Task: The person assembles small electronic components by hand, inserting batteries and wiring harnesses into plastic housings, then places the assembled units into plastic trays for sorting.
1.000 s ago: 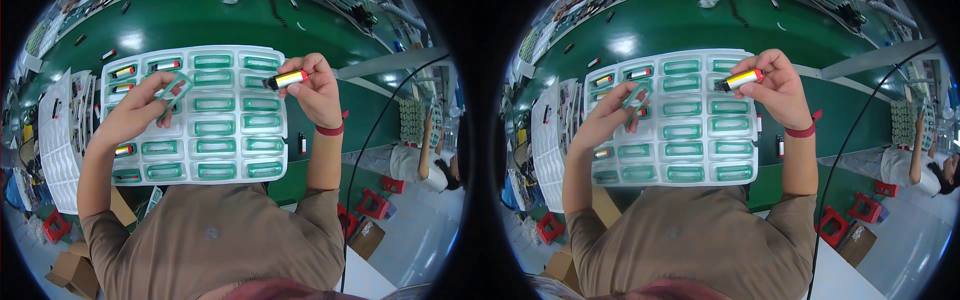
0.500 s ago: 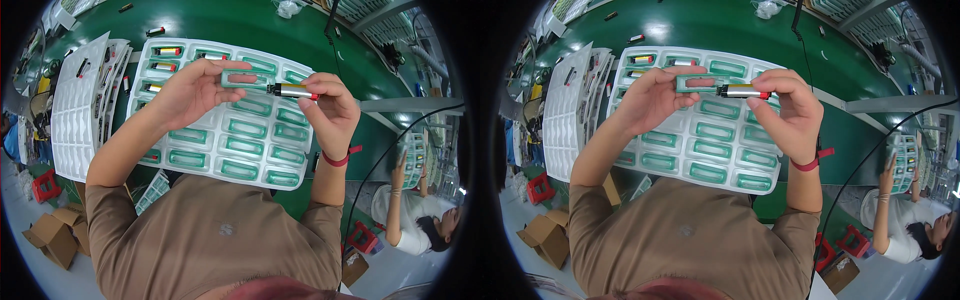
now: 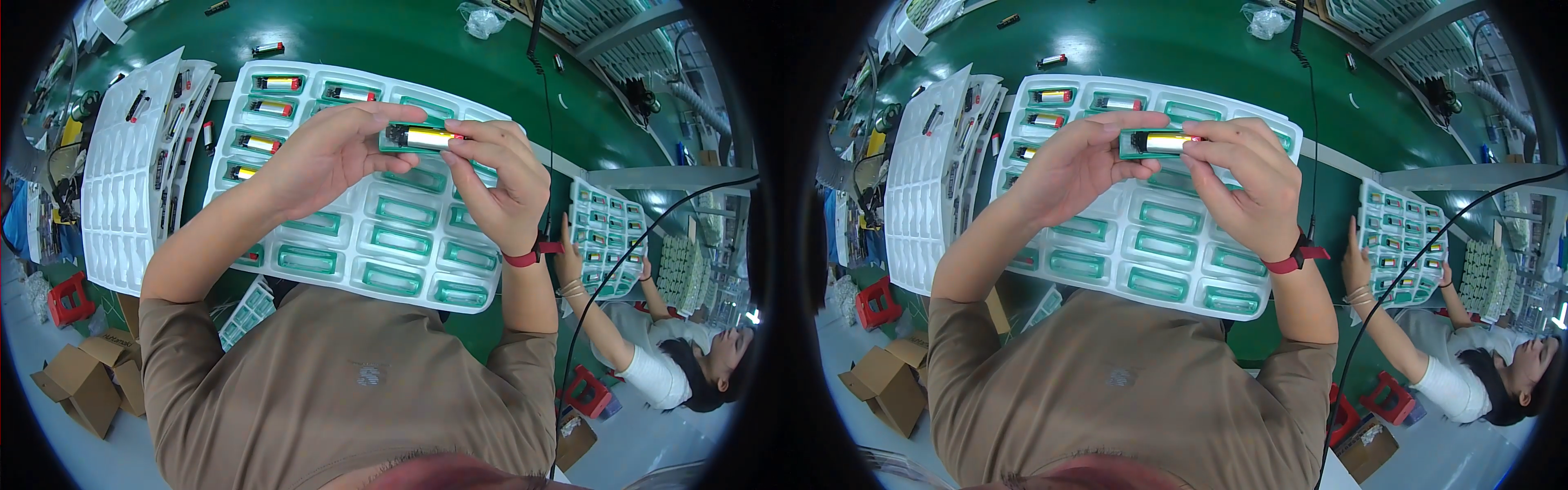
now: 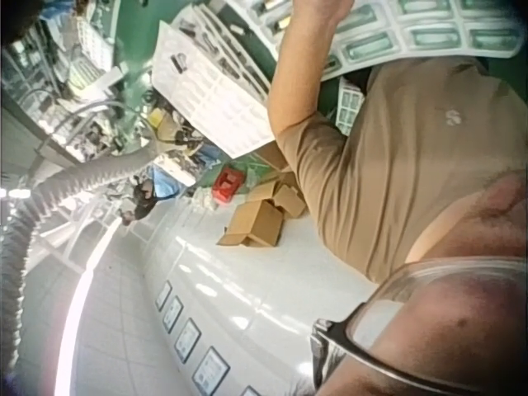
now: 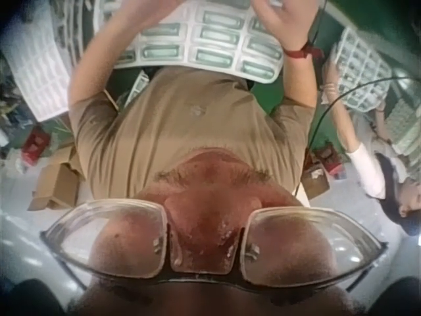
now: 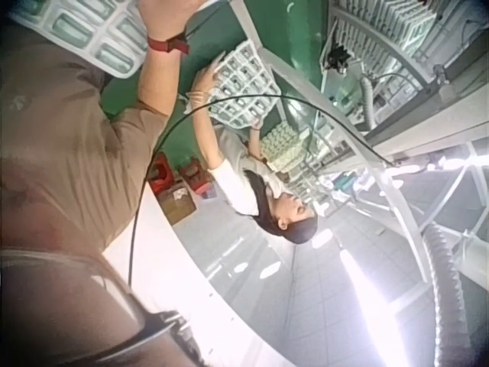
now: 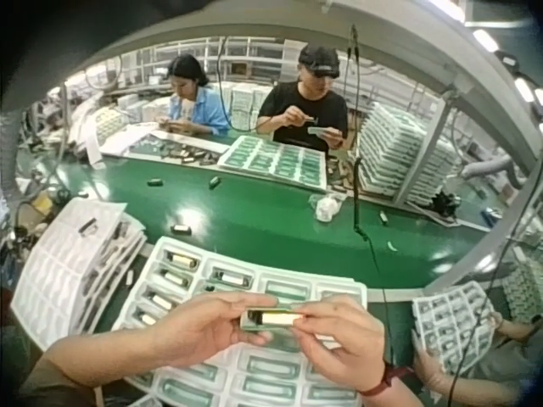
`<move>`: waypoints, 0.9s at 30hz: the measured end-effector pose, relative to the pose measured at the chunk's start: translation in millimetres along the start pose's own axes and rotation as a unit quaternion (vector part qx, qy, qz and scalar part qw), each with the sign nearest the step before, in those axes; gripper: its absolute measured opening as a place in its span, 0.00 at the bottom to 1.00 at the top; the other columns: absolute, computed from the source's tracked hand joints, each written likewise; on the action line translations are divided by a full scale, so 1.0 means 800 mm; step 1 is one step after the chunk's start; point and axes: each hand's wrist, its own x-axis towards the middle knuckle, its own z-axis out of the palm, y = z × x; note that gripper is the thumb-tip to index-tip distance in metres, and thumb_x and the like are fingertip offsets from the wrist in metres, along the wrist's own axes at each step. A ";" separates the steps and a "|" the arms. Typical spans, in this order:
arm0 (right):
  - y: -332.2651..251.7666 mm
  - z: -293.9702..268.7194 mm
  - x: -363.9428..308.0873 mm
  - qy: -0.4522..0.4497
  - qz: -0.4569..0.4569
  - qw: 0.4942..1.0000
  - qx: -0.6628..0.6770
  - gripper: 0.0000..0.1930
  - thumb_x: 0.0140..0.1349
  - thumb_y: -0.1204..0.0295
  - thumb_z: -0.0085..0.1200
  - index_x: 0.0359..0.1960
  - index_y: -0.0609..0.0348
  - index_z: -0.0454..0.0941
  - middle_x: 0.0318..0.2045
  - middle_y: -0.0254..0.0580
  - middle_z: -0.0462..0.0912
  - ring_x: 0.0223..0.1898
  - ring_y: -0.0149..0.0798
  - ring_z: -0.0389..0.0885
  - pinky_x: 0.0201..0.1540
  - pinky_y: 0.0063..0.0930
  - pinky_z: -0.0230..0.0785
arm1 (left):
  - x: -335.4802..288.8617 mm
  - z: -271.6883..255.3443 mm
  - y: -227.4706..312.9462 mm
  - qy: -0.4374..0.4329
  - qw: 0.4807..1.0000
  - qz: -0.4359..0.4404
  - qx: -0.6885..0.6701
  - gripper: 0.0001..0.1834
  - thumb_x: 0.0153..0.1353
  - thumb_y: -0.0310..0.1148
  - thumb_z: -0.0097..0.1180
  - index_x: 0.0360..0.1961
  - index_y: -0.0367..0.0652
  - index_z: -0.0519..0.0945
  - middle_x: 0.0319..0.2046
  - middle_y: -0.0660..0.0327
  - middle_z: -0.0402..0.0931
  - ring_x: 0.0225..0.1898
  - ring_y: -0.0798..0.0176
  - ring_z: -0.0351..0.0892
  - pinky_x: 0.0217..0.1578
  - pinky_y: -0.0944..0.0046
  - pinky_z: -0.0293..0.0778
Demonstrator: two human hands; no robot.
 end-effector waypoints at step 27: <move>-0.003 -0.008 -0.016 -0.194 0.027 0.974 -0.110 0.20 0.57 0.75 0.68 0.51 0.65 0.79 0.40 0.45 0.84 0.38 0.41 0.83 0.42 0.32 0.78 | 0.003 -0.005 0.008 -0.058 0.739 0.186 0.645 0.20 0.67 0.24 0.56 0.60 0.37 0.76 0.51 0.58 0.81 0.49 0.59 0.83 0.49 0.60 0.79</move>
